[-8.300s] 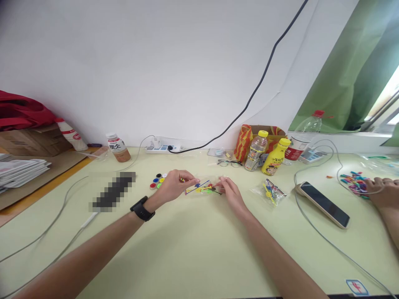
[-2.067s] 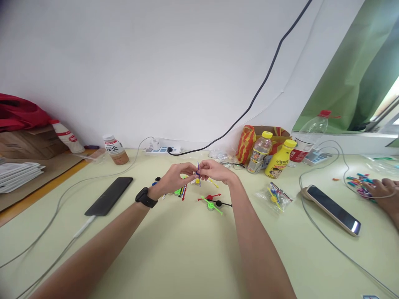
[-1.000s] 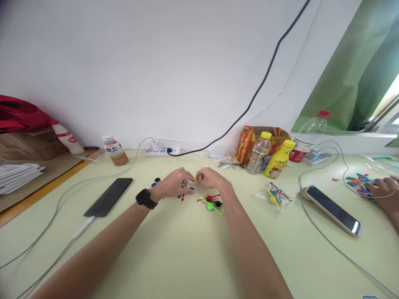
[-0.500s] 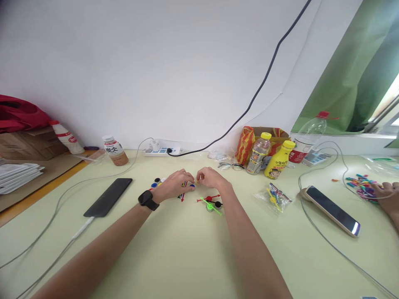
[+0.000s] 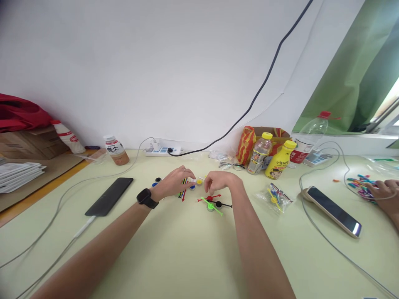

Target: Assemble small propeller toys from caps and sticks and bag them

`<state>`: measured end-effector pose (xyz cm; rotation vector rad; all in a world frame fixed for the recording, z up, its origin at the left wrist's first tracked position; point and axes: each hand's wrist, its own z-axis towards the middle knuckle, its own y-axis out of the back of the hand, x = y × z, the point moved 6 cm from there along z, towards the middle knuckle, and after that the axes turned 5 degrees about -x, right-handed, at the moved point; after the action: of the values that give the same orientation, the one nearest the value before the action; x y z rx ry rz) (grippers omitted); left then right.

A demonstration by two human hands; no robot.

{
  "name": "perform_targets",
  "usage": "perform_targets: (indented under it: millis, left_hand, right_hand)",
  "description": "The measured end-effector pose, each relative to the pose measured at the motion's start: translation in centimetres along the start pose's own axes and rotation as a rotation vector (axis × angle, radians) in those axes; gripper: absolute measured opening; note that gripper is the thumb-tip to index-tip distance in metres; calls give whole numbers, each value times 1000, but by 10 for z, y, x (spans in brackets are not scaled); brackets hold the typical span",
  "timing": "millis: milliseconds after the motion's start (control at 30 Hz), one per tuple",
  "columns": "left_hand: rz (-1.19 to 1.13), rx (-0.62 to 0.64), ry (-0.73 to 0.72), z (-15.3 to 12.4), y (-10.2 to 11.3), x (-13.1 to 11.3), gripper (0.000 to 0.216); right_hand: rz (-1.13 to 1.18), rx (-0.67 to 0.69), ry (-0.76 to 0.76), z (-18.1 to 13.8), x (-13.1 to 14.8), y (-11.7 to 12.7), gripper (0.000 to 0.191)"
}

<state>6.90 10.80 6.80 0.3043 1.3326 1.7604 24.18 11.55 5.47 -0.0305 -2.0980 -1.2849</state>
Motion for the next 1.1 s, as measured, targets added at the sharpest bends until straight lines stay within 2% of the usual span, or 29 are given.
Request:
perform_targets:
  millis: [67,167,300,467,600,667,733,933,1100]
  left_hand:
    - [-8,-13,4,1,4,-3,22]
    - [-34,1,17,1,6,-7,21]
    - [-70,-6,45,2,8,-7,20]
    - [-218,-93,59,6,14,-10,23]
    - [-399,-165,67,8,14,-20,21]
    - [-471,-194,52,8,14,-24,18]
    - [-505,-219,37,8,13,-26,13]
    - [-458,-244,68,6,11,-21,3]
    - [-417,-192,76,5,3,-20,8]
  right_hand:
    - [-21,99,-61,-3,0,-6,22]
    - [-35,147,-103,-2,1,-11,20]
    - [8,18,-117,-1,-4,-2,14]
    - [135,-184,-74,-4,-7,16,10]
    - [464,-340,92,2,5,23,11]
    - [625,-367,160,6,10,22,10]
    - [682,-365,187,8,14,20,9]
    - [524,-344,191,13,23,13,12]
    - [223,-458,67,19,1,16,23]
